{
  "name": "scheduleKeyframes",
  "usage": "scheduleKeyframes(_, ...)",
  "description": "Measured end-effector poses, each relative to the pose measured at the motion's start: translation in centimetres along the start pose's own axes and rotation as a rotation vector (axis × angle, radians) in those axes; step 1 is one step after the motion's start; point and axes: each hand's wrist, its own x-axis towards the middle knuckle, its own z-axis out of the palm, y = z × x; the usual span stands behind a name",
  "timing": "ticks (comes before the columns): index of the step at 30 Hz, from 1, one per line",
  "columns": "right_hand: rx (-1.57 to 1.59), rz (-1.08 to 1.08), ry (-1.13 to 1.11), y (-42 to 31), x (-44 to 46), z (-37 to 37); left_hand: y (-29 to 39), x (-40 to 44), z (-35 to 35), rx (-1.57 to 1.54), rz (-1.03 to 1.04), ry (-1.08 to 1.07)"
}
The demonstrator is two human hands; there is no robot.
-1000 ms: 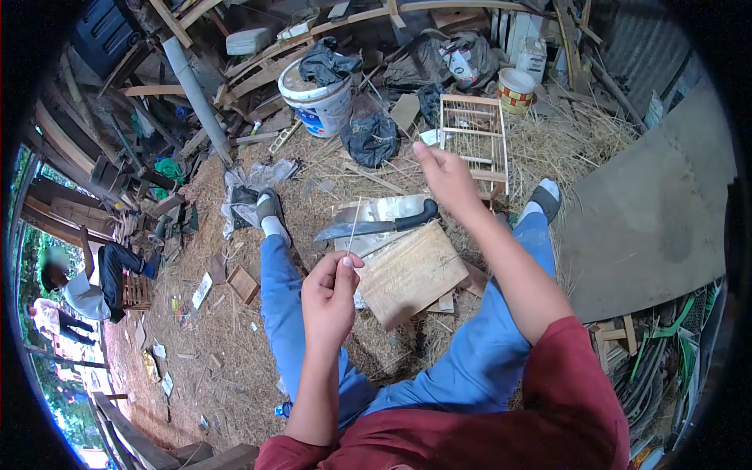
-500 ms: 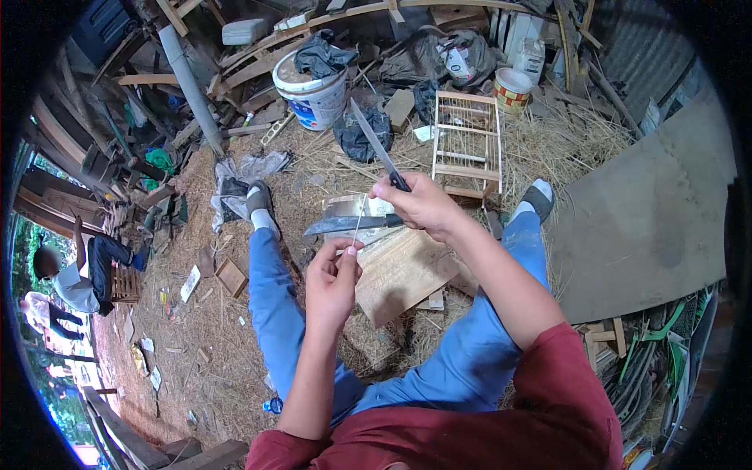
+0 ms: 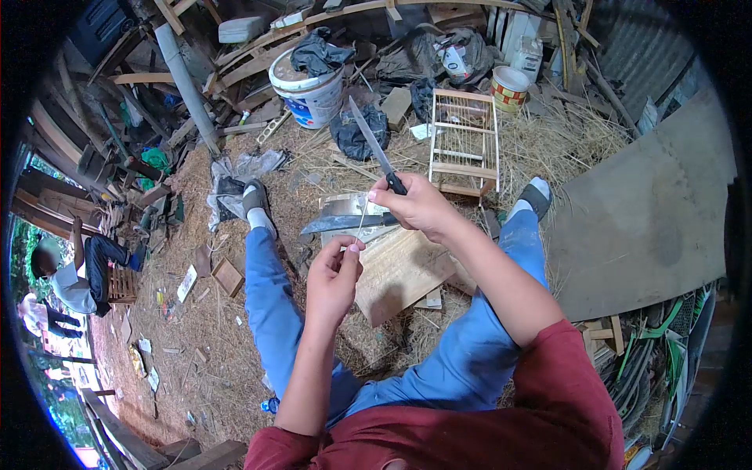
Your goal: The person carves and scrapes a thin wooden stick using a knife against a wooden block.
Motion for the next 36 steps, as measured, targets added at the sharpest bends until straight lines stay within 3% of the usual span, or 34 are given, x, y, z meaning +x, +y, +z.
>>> scheduleKeyframes(13,-0.079,-0.034,0.076,0.0,-0.5,0.1,0.6,1.6,0.0,-0.148,-0.06,-0.161)
scheduleKeyframes(16,-0.241,-0.085,0.113,0.2,-0.5,-0.4,0.7,1.7,0.2,-0.148,-0.029,-0.127)
scheduleKeyframes(18,-0.299,-0.308,0.05,1.2,-0.1,-0.7,0.3,2.0,0.2,-0.194,0.012,-0.12)
scheduleKeyframes(19,-0.299,-0.307,0.05,1.2,-0.4,-0.7,0.4,2.1,0.2,-0.194,0.012,-0.119)
scheduleKeyframes(21,-0.616,-0.319,0.07,1.0,-1.3,-0.5,0.5,2.2,0.2,-0.142,0.067,-0.08)
scheduleKeyframes(22,-0.616,-0.318,0.07,1.2,-1.5,-0.4,0.5,2.3,0.2,-0.142,0.066,-0.08)
scheduleKeyframes(24,-0.913,-0.478,0.049,1.5,-1.6,-0.3,0.3,2.4,0.1,-0.096,0.1,-0.051)
scheduleKeyframes(36,-1.07,-0.627,0.037,1.1,-2.5,0.6,0.3,1.8,-0.4,-0.023,0.037,-0.001)
